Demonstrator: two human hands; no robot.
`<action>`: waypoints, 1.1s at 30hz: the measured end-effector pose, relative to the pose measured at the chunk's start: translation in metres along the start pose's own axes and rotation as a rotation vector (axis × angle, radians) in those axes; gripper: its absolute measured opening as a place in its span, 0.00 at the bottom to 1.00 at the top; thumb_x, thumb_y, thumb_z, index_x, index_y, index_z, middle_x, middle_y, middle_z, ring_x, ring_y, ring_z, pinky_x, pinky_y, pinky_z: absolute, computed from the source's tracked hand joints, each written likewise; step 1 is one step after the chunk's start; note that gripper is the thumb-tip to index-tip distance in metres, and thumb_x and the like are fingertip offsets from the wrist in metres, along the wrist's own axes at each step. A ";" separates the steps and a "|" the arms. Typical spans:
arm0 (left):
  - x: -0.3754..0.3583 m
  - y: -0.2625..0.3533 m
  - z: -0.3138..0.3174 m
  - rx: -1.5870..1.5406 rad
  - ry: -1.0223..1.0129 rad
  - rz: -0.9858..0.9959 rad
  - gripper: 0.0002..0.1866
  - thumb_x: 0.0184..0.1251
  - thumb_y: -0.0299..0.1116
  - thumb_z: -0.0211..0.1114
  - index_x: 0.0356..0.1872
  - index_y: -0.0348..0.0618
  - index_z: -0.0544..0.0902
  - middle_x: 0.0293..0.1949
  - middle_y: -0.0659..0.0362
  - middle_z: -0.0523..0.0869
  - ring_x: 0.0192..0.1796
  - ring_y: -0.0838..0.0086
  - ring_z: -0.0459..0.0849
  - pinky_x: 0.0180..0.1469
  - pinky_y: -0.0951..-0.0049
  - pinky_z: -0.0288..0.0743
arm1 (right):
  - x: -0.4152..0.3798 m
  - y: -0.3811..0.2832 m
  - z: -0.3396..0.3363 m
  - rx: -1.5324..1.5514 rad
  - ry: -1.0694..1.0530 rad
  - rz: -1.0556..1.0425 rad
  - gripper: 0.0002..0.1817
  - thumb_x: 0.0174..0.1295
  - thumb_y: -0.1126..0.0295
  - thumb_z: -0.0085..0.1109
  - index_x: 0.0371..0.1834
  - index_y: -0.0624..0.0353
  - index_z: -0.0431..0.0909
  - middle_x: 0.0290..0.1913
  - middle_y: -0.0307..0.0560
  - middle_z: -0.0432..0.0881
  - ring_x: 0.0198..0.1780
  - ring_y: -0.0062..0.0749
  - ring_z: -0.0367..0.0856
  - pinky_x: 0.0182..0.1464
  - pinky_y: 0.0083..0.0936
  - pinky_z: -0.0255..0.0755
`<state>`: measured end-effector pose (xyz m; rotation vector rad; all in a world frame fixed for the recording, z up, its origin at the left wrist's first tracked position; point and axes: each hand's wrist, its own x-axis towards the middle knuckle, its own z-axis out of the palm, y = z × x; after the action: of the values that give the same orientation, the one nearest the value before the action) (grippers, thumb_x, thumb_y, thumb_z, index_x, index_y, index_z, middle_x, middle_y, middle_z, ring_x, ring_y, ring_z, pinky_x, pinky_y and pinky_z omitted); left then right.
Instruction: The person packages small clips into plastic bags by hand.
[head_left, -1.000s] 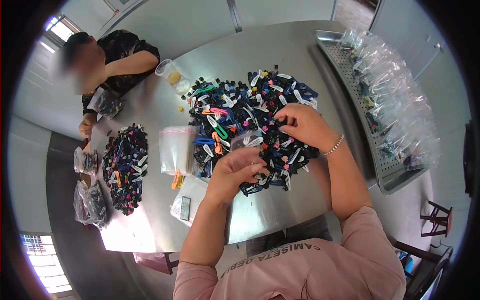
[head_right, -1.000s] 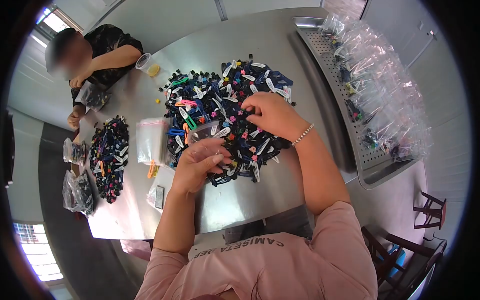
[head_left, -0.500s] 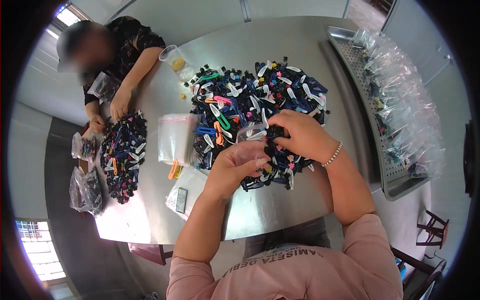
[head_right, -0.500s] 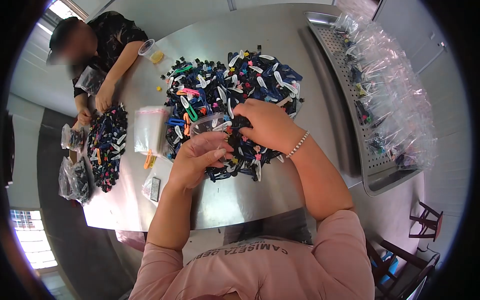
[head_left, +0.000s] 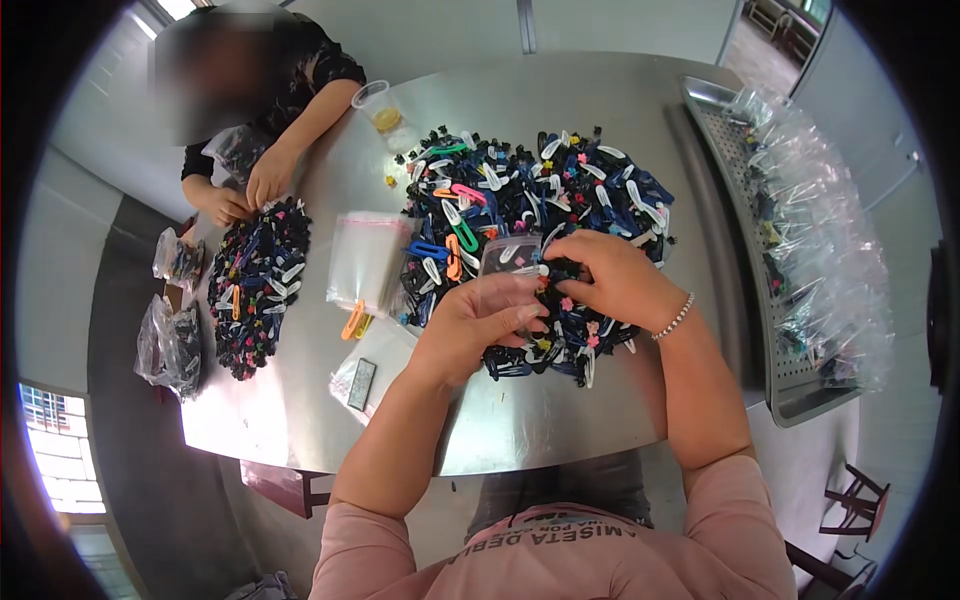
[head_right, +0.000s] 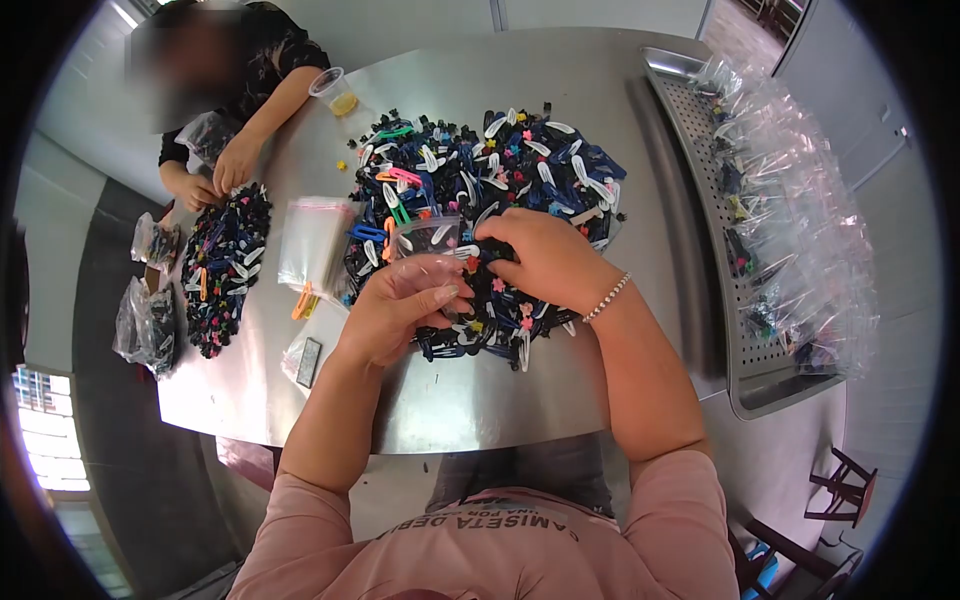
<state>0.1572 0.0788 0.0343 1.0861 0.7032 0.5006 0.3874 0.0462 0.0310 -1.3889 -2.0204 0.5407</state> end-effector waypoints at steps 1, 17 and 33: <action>0.000 0.000 0.000 0.000 0.000 0.010 0.16 0.65 0.28 0.67 0.54 0.42 0.80 0.43 0.54 0.86 0.42 0.72 0.87 0.36 0.82 0.81 | 0.001 0.001 -0.003 0.019 -0.036 0.017 0.20 0.52 0.76 0.68 0.50 0.57 0.78 0.39 0.46 0.80 0.35 0.32 0.78 0.38 0.26 0.73; 0.000 0.001 -0.003 -0.017 -0.001 -0.030 0.18 0.65 0.31 0.68 0.55 0.41 0.79 0.44 0.56 0.86 0.43 0.74 0.86 0.38 0.81 0.79 | 0.008 0.008 -0.021 0.610 0.066 0.464 0.15 0.62 0.78 0.63 0.52 0.60 0.79 0.35 0.35 0.80 0.30 0.13 0.76 0.35 0.12 0.74; -0.004 0.003 0.002 0.100 -0.068 -0.040 0.18 0.66 0.31 0.67 0.56 0.44 0.80 0.43 0.59 0.88 0.43 0.78 0.86 0.39 0.79 0.78 | -0.002 -0.026 -0.031 0.774 0.165 0.234 0.15 0.62 0.81 0.61 0.53 0.64 0.79 0.33 0.37 0.79 0.30 0.17 0.77 0.36 0.13 0.73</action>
<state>0.1556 0.0761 0.0390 1.1744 0.6948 0.3961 0.3914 0.0343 0.0696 -1.1230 -1.2926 1.1235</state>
